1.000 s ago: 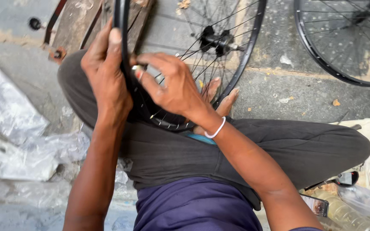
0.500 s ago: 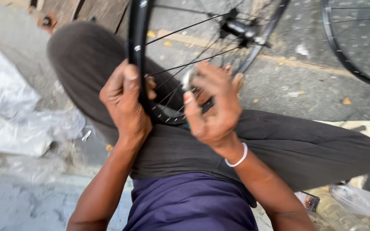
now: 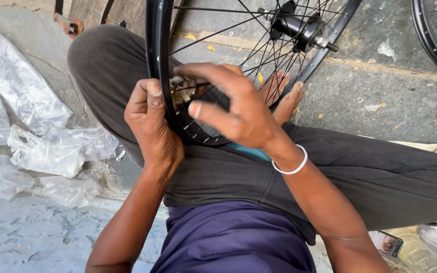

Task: The person works on a bicycle wheel by hand, inserting spokes into the rim and later handling and threading components onto the central hub.

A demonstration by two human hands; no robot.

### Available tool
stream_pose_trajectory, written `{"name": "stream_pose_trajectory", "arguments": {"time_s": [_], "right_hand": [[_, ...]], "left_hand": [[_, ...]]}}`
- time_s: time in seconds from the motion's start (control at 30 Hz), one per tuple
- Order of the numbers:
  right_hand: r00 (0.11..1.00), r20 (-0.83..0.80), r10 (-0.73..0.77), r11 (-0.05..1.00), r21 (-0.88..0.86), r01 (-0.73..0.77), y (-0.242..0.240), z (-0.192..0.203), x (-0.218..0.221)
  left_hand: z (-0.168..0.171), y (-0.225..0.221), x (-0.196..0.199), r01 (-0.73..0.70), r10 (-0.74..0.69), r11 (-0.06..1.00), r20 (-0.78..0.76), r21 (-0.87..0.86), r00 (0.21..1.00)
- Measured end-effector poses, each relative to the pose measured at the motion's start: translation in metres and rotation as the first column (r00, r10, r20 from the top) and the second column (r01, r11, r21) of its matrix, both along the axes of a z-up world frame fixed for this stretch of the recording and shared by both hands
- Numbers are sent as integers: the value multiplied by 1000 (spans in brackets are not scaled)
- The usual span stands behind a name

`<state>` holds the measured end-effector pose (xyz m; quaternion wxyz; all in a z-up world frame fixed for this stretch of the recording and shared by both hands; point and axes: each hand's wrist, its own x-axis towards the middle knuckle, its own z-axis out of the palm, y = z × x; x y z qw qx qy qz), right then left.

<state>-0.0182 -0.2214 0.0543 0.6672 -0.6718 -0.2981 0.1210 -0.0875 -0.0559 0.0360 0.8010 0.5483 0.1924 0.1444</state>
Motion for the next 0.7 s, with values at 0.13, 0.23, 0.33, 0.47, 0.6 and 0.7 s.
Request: {"name": "stream_pose_trajectory", "arguments": {"time_s": [0.13,0.23,0.33,0.47,0.6,0.7], "right_hand": [[990,-29,-137,948,-295,123,22,1,-5],[973,48,-224,897,-381,225,28,2,-9],[953,187,-239,934,-226,278,31,0,-13],[949,137,-283,932,-192,306,24,-10,-12],[936,262,-236,923,-241,300,30,-10,-19],[995,-2,-98,986,134,97,9,-17,-11]], "left_hand": [[0,2,-3,12,-12,999,13,-34,1000],[4,-3,-6,-15,16,1000,-58,18,998],[2,-2,-5,-18,18,1000,-10,2,1000],[0,-1,-7,28,-28,997,-1,-73,1000],[3,-4,-6,33,-33,999,9,-10,999],[2,-3,-4,16,-15,999,11,-51,1000]]}}
